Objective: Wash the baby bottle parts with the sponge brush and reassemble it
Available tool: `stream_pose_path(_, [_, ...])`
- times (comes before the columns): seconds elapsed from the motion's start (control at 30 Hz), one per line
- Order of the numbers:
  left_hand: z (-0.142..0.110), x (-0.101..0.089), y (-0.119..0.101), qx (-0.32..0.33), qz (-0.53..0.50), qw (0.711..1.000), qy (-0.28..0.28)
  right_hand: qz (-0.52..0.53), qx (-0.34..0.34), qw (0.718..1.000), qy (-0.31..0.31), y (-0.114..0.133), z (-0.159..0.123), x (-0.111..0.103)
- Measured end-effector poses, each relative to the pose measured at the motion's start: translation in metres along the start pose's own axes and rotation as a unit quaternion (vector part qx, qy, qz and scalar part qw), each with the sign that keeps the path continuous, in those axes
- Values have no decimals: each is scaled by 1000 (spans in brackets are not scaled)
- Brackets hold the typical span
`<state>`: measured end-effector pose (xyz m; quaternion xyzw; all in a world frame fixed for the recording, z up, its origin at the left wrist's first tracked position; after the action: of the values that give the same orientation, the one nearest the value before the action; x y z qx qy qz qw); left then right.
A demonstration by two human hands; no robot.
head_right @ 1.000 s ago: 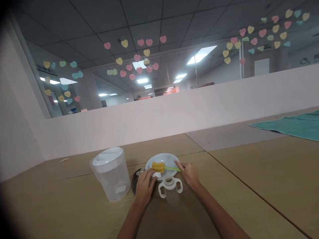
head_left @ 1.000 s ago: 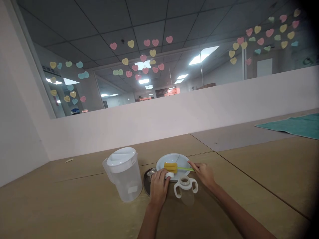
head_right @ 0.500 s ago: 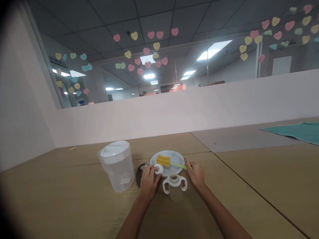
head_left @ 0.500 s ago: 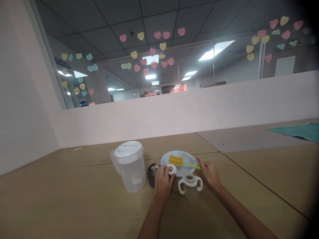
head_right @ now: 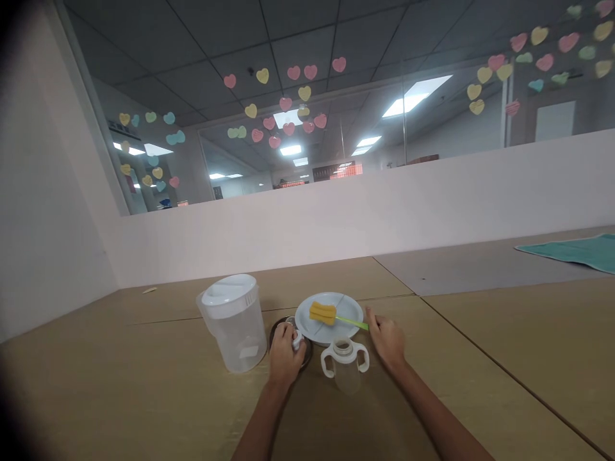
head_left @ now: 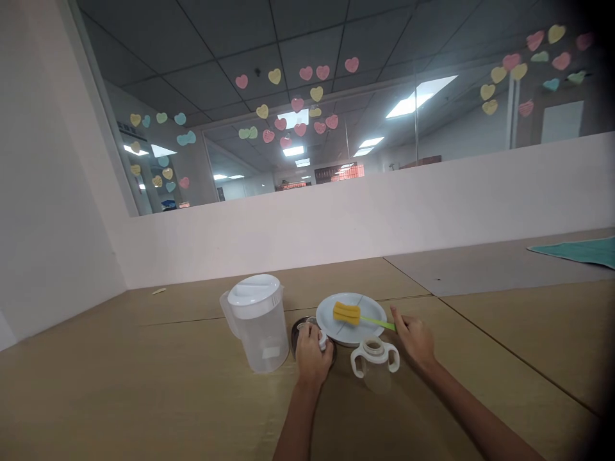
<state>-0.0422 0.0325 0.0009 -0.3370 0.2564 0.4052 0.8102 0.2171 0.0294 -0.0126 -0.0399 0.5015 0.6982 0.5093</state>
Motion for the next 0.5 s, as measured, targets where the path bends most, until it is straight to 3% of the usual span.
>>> stream_pose_path(0.33, [-4,17,7,-49,-13,994,92,-4,-10,1000,-12,4,0,-2])
stream_pose_path(0.4, [-3,14,5,-45,18,996,80,-5,-11,1000,-15,5,1,-3])
stream_pose_path(0.5, [0,4,-1,-18,72,997,17,-2,-4,1000,-25,6,1,-5])
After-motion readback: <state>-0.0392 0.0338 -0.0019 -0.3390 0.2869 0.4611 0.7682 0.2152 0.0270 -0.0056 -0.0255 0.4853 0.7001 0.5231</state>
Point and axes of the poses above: each hand's wrist, its own z-axis towards the middle knuckle, its own x-axis out of the palm, y = z × x, the point moved 3 cm from there along z, towards the middle knuckle, and after that the axes turned 2 degrees about -z, right-handed, at the moved point
